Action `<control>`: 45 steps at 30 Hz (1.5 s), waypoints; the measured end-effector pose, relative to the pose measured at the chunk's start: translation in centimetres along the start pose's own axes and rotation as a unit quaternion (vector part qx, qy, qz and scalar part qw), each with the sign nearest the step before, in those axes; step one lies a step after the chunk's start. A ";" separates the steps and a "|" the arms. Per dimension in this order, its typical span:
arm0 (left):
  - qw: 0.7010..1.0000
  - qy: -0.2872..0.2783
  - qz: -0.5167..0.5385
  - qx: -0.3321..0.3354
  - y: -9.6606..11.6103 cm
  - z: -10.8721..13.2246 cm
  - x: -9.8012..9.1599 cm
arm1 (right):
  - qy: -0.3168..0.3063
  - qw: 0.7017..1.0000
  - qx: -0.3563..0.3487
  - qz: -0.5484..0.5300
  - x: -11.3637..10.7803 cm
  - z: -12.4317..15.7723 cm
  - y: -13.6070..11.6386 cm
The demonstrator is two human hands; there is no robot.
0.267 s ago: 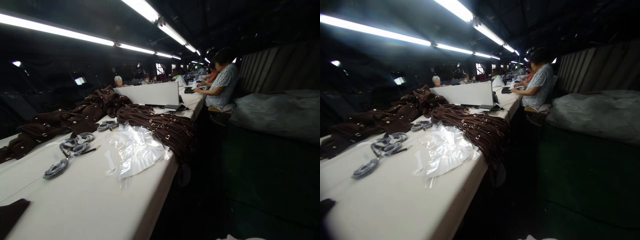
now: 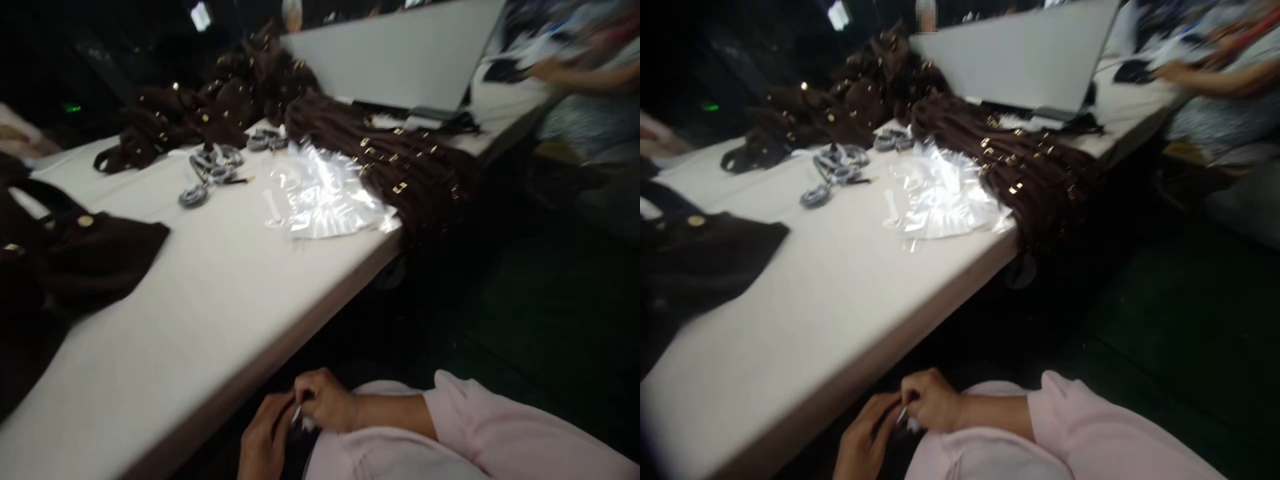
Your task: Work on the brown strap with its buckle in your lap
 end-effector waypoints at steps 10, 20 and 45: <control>0.988 -0.137 -0.070 0.017 0.3 0.0 0.8 | -0.013 0.997 -0.022 -0.071 0.8 1.0 1.8; 0.994 -0.040 -0.093 0.028 0.4 0.7 -0.6 | -0.041 0.958 -0.240 0.151 1.1 2.6 -3.3; 0.992 -0.040 0.017 -0.116 0.0 2.0 1.5 | -0.077 0.888 -0.336 0.305 0.9 5.1 -3.9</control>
Point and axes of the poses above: each hand's wrist, its own z-axis away from the middle knuckle, its own x-axis out of the palm, y = z × x, the point moved 9 cm from there along -z, towards the middle knuckle
